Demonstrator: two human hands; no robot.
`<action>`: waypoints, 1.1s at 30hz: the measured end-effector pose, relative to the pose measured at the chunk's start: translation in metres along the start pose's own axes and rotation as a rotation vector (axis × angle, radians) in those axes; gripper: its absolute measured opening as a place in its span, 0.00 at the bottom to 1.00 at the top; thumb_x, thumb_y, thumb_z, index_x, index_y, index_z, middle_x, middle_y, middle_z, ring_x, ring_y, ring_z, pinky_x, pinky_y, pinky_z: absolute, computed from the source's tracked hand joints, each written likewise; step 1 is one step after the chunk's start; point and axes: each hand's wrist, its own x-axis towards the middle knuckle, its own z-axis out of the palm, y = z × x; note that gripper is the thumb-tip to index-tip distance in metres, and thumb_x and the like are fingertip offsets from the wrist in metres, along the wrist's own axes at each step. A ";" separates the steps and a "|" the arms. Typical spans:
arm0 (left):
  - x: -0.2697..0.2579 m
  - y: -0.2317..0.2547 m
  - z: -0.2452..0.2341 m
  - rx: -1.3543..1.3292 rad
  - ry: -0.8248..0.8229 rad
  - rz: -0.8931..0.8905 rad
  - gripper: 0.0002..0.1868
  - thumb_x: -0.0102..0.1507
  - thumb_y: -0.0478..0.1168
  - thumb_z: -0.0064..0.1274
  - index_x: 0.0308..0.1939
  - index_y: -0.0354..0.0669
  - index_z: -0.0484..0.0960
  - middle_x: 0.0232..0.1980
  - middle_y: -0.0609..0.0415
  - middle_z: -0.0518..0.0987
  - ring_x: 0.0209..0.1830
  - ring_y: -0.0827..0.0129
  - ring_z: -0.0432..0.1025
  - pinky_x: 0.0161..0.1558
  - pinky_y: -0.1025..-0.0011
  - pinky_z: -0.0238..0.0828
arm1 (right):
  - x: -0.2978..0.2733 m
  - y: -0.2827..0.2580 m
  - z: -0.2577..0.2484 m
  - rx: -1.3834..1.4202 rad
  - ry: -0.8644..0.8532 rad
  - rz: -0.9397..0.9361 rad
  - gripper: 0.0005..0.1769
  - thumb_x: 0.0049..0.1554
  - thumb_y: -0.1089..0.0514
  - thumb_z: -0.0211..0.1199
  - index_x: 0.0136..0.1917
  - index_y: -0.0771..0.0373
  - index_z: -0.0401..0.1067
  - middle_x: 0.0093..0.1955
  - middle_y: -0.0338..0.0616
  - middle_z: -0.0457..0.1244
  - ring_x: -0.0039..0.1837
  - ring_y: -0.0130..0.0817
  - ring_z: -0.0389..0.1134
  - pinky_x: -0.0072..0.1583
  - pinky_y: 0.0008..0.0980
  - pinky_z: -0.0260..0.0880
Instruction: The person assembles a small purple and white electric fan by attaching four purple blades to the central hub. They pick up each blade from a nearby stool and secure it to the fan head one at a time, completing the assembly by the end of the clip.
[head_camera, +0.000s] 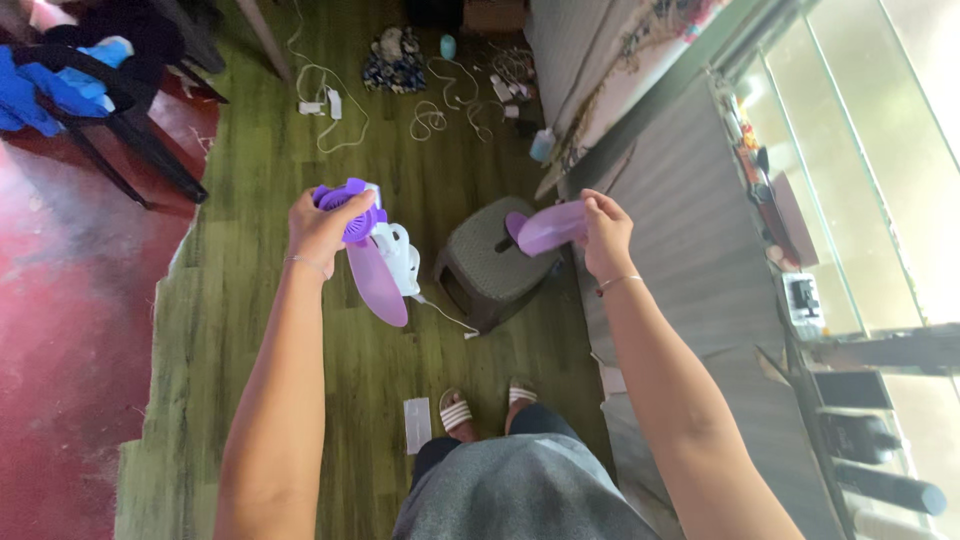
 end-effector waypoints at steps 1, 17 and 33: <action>-0.001 -0.003 0.003 -0.009 0.007 0.009 0.34 0.50 0.45 0.74 0.51 0.31 0.71 0.47 0.41 0.80 0.38 0.62 0.82 0.31 0.60 0.84 | 0.004 0.002 -0.006 0.026 0.016 0.024 0.12 0.63 0.58 0.59 0.58 0.59 0.77 0.43 0.33 0.66 0.40 0.24 0.65 0.39 0.28 0.67; 0.003 -0.049 0.050 -0.181 0.331 0.011 0.37 0.55 0.45 0.73 0.54 0.33 0.64 0.54 0.41 0.75 0.52 0.56 0.80 0.44 0.52 0.81 | 0.106 0.114 -0.065 0.149 0.120 0.279 0.08 0.60 0.65 0.64 0.53 0.68 0.76 0.39 0.41 0.65 0.35 0.28 0.64 0.37 0.27 0.69; 0.006 -0.142 0.084 -0.548 0.727 -0.096 0.33 0.55 0.42 0.68 0.55 0.36 0.65 0.56 0.45 0.75 0.54 0.55 0.78 0.49 0.37 0.80 | 0.178 0.265 -0.039 -0.065 0.060 0.560 0.02 0.58 0.67 0.64 0.46 0.64 0.74 0.39 0.45 0.67 0.37 0.32 0.70 0.39 0.33 0.74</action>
